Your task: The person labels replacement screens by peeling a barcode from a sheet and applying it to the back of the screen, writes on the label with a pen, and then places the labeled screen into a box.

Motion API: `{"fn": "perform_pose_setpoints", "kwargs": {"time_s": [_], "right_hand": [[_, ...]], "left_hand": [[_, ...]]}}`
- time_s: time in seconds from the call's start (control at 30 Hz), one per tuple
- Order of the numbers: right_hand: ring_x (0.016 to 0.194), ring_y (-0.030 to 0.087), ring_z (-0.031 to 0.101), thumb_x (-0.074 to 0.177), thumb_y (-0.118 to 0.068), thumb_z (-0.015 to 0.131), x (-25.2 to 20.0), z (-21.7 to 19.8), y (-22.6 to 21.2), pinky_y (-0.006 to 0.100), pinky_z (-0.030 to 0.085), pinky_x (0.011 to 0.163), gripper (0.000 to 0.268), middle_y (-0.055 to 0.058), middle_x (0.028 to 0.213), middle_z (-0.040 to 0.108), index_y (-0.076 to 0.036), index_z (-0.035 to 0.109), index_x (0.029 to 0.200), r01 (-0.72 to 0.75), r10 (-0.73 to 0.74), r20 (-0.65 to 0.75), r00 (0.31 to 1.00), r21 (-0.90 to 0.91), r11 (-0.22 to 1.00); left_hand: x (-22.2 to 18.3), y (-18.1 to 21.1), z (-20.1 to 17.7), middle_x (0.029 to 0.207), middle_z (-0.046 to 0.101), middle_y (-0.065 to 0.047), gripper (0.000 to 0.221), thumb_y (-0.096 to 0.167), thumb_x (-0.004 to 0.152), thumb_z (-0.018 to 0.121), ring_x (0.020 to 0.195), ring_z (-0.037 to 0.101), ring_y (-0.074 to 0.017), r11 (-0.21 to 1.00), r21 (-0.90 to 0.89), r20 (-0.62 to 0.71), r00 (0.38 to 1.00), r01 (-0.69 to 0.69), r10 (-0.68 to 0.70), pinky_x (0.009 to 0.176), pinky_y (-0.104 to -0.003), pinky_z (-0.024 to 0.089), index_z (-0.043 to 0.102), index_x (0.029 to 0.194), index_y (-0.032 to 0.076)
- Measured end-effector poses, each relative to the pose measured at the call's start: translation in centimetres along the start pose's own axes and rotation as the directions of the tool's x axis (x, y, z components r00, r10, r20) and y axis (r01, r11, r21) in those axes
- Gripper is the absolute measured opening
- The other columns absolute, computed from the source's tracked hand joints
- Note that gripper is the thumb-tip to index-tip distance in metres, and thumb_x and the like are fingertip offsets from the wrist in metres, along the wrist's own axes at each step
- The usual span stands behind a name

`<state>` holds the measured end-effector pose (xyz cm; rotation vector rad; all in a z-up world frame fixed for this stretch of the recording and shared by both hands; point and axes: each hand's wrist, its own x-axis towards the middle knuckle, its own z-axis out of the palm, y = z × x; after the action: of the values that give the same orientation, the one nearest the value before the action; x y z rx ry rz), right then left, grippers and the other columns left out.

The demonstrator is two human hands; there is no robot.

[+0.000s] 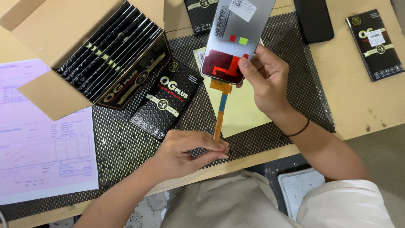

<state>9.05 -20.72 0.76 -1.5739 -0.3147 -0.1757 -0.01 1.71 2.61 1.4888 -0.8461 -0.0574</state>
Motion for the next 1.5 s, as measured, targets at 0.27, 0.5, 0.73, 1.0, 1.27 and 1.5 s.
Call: {"fn": "perform_pose_setpoints", "kwargs": {"time_s": [0.27,0.5,0.73,1.0,1.27,1.5], "right_hand": [[0.066,0.023,0.071,0.101,-0.010,0.066,-0.3,0.8,0.9,0.032,0.062,0.059,0.030,0.021,0.079,0.069,0.008,0.063,0.125,0.041,-0.044,0.040,0.998,0.079,0.996],[0.061,0.015,0.071,0.096,-0.017,0.067,-2.1,3.1,-1.2,0.026,0.063,0.055,0.038,0.016,0.078,0.073,0.012,0.065,0.119,-0.472,0.382,0.331,0.863,0.259,0.843],[0.061,0.018,0.074,0.096,-0.023,0.066,-3.2,3.0,0.0,0.027,0.062,0.053,0.040,0.018,0.076,0.073,0.013,0.067,0.116,-0.665,0.507,0.462,0.728,0.296,0.686],[0.065,0.021,0.075,0.099,-0.025,0.064,-3.3,2.9,0.2,0.029,0.063,0.059,0.045,0.020,0.079,0.072,0.014,0.066,0.121,-0.646,0.483,0.478,0.734,0.270,0.714],[0.069,0.020,0.073,0.102,-0.018,0.060,-2.1,2.0,-1.3,0.029,0.064,0.063,0.040,0.018,0.081,0.073,0.009,0.061,0.132,-0.333,0.254,0.404,0.879,0.139,0.933],[0.078,0.013,0.074,0.100,-0.015,0.064,-2.1,2.3,-1.5,0.032,0.061,0.069,0.020,0.010,0.081,0.080,-0.006,0.071,0.116,0.028,0.025,0.415,0.909,-0.121,0.992]], "left_hand": [[0.7,-0.9,0.0,0.092,0.079,-0.016,0.021,0.005,0.080,0.085,0.083,0.079,-0.0331,0.909,0.354,-0.115,0.955,-0.218,0.274,0.074,-0.043,0.064,0.075,0.098,0.007],[0.7,-3.1,-1.3,0.107,0.077,-0.009,0.039,0.005,0.090,0.081,0.100,0.077,-0.0265,0.393,0.844,0.083,0.813,-0.365,0.577,0.097,-0.047,0.054,0.066,0.122,0.020],[0.8,-2.6,-1.2,0.101,0.078,-0.008,0.018,0.005,0.096,0.069,0.088,0.075,-0.0256,0.500,0.776,0.017,0.806,-0.383,0.592,0.082,-0.041,0.055,0.071,0.112,0.014],[1.1,-2.5,-1.2,0.092,0.080,-0.010,0.011,0.000,0.088,0.073,0.079,0.074,-0.0275,0.682,0.666,-0.146,0.845,-0.300,0.514,0.074,-0.041,0.057,0.081,0.093,0.006],[0.4,-4.4,-1.6,0.126,0.068,-0.021,0.039,0.016,0.088,0.077,0.118,0.065,-0.0423,0.595,0.760,-0.123,0.841,-0.262,0.526,0.104,-0.056,0.049,0.067,0.123,0.001],[0.4,-3.3,-2.1,0.133,0.049,-0.021,0.065,0.011,0.105,0.040,0.127,0.051,-0.0310,0.980,0.196,-0.459,0.879,-0.039,0.127,0.115,-0.054,0.039,0.005,0.157,-0.005]]}}
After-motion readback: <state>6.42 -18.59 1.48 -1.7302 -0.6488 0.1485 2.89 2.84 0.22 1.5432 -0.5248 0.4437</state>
